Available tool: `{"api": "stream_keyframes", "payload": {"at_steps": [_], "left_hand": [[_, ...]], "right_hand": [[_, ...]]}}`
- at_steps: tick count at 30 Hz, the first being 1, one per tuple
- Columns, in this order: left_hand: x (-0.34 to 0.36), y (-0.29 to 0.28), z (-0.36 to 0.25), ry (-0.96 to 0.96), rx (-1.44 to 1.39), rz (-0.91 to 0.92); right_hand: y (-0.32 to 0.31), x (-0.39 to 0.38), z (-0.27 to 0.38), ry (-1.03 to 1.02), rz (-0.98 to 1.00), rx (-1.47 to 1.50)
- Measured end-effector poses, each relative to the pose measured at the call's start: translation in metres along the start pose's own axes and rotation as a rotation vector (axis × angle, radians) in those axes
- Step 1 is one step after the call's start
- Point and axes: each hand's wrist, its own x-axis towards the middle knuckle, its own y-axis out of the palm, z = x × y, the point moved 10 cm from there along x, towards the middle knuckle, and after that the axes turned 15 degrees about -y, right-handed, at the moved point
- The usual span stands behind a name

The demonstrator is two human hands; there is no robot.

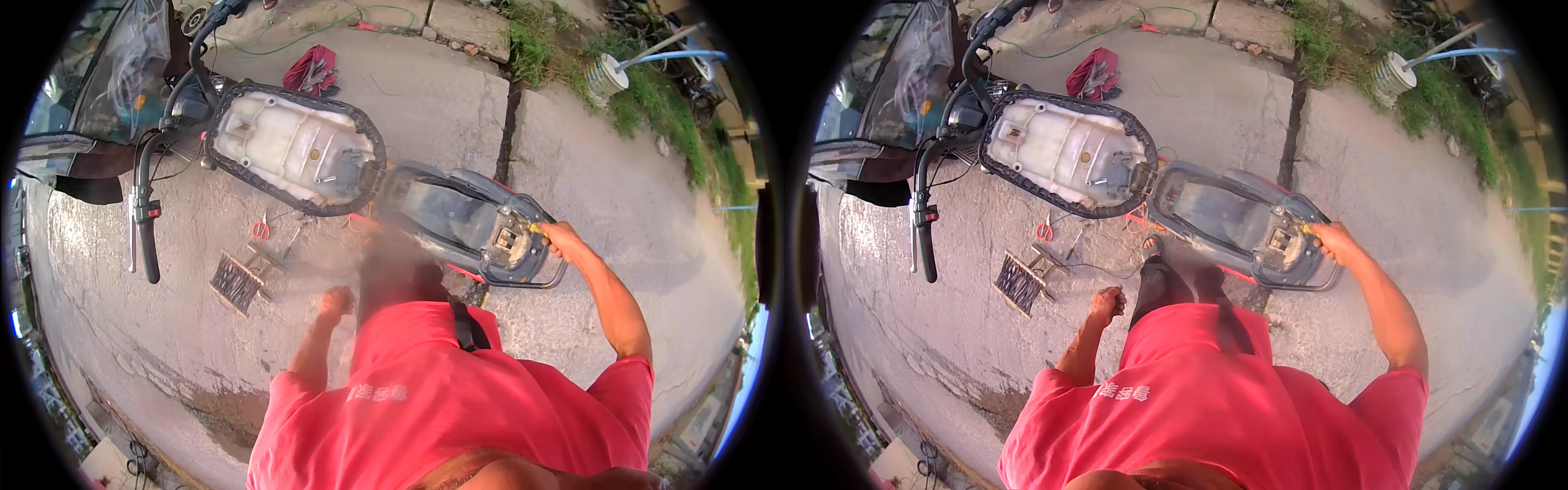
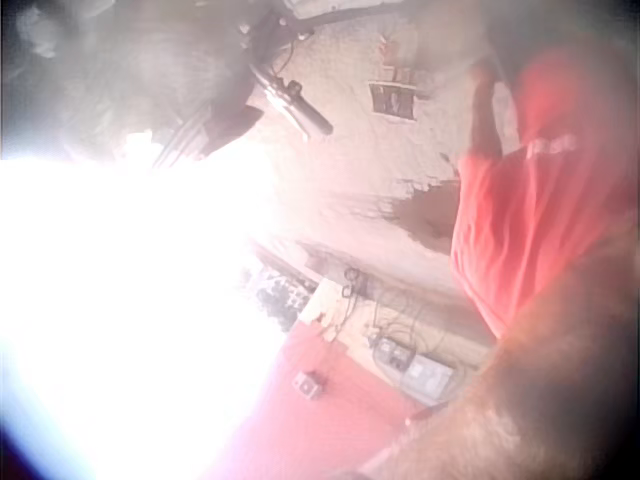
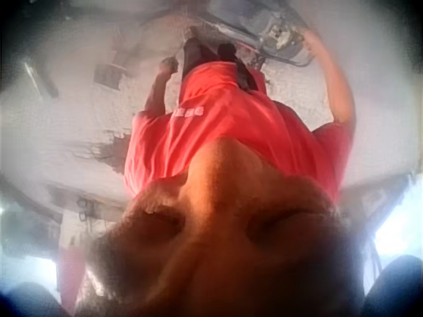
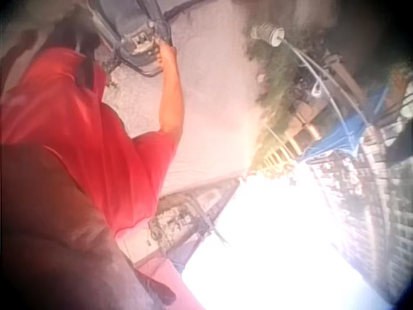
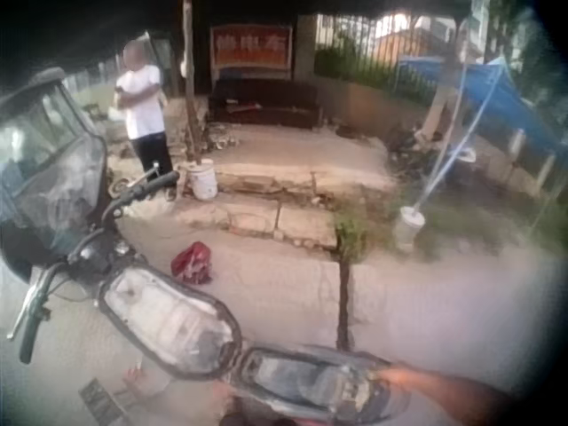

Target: The person uses a screwdriver to remove and replace screws from the body of a scooter, reaching into an open compartment to manipulate components by hand.

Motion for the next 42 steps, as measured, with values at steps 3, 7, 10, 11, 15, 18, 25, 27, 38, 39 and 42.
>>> {"api": "stream_keyframes", "payload": {"at_steps": [3, 7, 10, 11, 15, 18, 25, 27, 38, 39, 42], "left_hand": [[0.002, -0.011, 0.007, -0.014, -0.016, -0.01], [0.076, -0.033, 0.028, 0.368, 0.349, 0.003], [0.1, -0.036, 0.037, 0.433, 0.397, -0.007], [0.102, -0.034, 0.035, 0.437, 0.397, -0.005], [0.095, -0.029, 0.018, 0.465, 0.433, -0.025], [0.079, -0.036, 0.018, 0.425, 0.405, -0.046], [0.023, -0.013, 0.014, 0.068, 0.047, -0.009], [0.004, -0.014, 0.007, -0.018, -0.012, -0.042], [-0.005, -0.031, -0.003, 0.328, 0.56, -0.213], [-0.003, -0.032, -0.002, 0.347, 0.602, -0.22], [0.032, -0.038, 0.021, 0.322, 0.682, -0.238]], "right_hand": [[-0.003, -0.001, 0.013, -0.216, 0.025, -0.349], [0.016, -0.022, 0.067, -0.806, 0.06, -1.098], [0.015, -0.026, 0.08, -0.862, 0.001, -1.06], [0.013, -0.03, 0.082, -0.864, -0.032, -0.994], [-0.014, -0.002, 0.043, -0.496, -0.219, -0.359], [-0.004, 0.006, 0.005, -0.066, -0.035, -0.03], [0.018, -0.042, 0.102, -0.741, 0.124, -1.203], [0.009, -0.042, 0.098, -0.781, 0.01, -1.079], [0.001, 0.006, 0.024, -0.36, 0.043, -0.491], [0.009, -0.01, 0.051, -0.643, 0.03, -0.796], [0.022, -0.027, 0.064, -0.907, 0.016, -1.201]]}}
